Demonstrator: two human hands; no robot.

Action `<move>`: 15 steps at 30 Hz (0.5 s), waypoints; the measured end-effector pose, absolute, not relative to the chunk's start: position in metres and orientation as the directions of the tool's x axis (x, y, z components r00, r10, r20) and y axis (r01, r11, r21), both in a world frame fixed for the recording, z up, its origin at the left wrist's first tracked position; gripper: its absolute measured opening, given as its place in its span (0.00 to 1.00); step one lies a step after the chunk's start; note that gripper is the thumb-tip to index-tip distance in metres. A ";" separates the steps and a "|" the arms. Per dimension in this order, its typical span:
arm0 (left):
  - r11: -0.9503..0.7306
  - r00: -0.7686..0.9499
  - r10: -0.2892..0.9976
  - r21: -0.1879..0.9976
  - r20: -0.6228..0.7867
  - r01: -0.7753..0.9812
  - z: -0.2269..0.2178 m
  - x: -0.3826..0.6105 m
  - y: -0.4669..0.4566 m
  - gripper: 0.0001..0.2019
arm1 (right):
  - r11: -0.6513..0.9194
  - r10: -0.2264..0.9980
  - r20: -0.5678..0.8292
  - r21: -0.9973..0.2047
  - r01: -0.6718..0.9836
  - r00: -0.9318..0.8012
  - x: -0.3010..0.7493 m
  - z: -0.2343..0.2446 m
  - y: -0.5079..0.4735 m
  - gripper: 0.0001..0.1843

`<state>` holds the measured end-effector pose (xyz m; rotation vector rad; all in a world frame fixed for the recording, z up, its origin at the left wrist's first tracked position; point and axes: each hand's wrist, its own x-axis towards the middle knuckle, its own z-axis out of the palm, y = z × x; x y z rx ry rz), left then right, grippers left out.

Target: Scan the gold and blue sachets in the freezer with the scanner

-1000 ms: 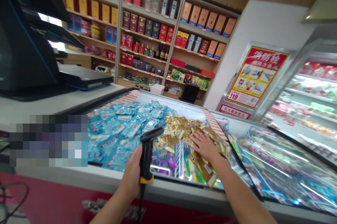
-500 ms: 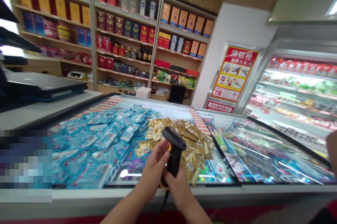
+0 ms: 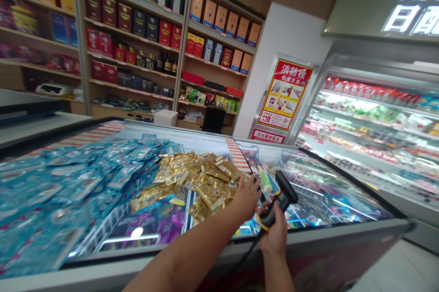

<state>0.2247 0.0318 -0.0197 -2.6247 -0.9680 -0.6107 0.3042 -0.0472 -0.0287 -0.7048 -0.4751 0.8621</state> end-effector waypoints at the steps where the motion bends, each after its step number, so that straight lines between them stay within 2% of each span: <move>1: -0.723 0.674 0.571 -0.103 0.469 0.683 -0.021 0.231 0.040 0.24 | 0.450 0.805 0.075 -0.725 -0.521 0.589 0.306 -0.033 -0.045 0.23; 4: -0.654 0.599 0.675 -0.028 0.430 0.756 -0.025 0.230 0.058 0.23 | 0.420 0.801 0.047 -0.754 -0.505 0.596 0.308 -0.045 -0.040 0.25; 7: -0.616 0.549 0.708 0.007 0.444 0.788 -0.027 0.211 0.061 0.21 | 0.398 0.820 0.067 -0.780 -0.483 0.568 0.308 -0.048 -0.039 0.26; 15: -0.668 0.644 0.657 -0.093 0.392 0.738 -0.015 0.124 0.052 0.19 | 0.383 0.841 0.069 -0.775 -0.502 0.536 0.306 -0.046 -0.044 0.19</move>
